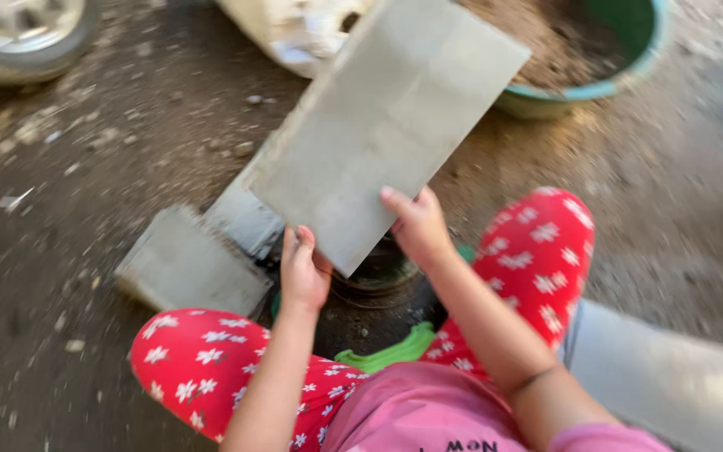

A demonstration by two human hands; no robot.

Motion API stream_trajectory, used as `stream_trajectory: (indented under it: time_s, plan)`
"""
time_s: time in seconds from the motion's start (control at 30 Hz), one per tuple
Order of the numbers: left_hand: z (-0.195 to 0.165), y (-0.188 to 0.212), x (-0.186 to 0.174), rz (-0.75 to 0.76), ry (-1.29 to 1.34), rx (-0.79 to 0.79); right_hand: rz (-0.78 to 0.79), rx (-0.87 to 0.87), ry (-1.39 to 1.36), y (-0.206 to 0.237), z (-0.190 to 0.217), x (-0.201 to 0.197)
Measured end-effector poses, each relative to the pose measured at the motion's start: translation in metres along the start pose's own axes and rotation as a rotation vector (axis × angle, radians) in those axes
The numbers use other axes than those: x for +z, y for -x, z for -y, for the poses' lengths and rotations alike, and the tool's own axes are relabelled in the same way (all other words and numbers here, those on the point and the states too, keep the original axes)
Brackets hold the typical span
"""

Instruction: The person sits on the ground and wipes the surface of rectangular tiles with a dark cloth. They handle the tiles one at a time, wiping each side and then placing them into a stack. The task is performed outdoors on a dirt surface.

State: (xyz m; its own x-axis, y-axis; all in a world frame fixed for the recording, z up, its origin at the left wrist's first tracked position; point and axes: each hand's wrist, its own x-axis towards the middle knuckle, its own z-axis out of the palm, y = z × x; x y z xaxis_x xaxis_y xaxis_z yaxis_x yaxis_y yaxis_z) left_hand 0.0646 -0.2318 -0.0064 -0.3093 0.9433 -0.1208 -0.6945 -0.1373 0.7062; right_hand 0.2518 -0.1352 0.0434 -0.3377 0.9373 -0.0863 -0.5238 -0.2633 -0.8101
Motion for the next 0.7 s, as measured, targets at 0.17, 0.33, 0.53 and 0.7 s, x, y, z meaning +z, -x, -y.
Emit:
stream_trajectory:
  time_s: [0.17,0.33,0.53,0.7]
  plan:
    - [-0.05,-0.071,-0.02,0.658,-0.952,-0.299,-0.264,-0.339,0.039,0.099,0.152,-0.128]
    - [-0.084,-0.164,-0.086,0.419,-1.964,-0.038,-0.533,-0.49,0.105,0.301,0.228,-0.237]
    - [-0.031,-0.173,-0.129,0.625,-2.237,-0.561,-1.025,-0.378,0.155,0.471,0.164,-0.307]
    - [-0.022,-0.171,-0.123,0.559,-2.112,-0.537,-1.132,-0.341,-0.092,0.471,0.058,-0.382]
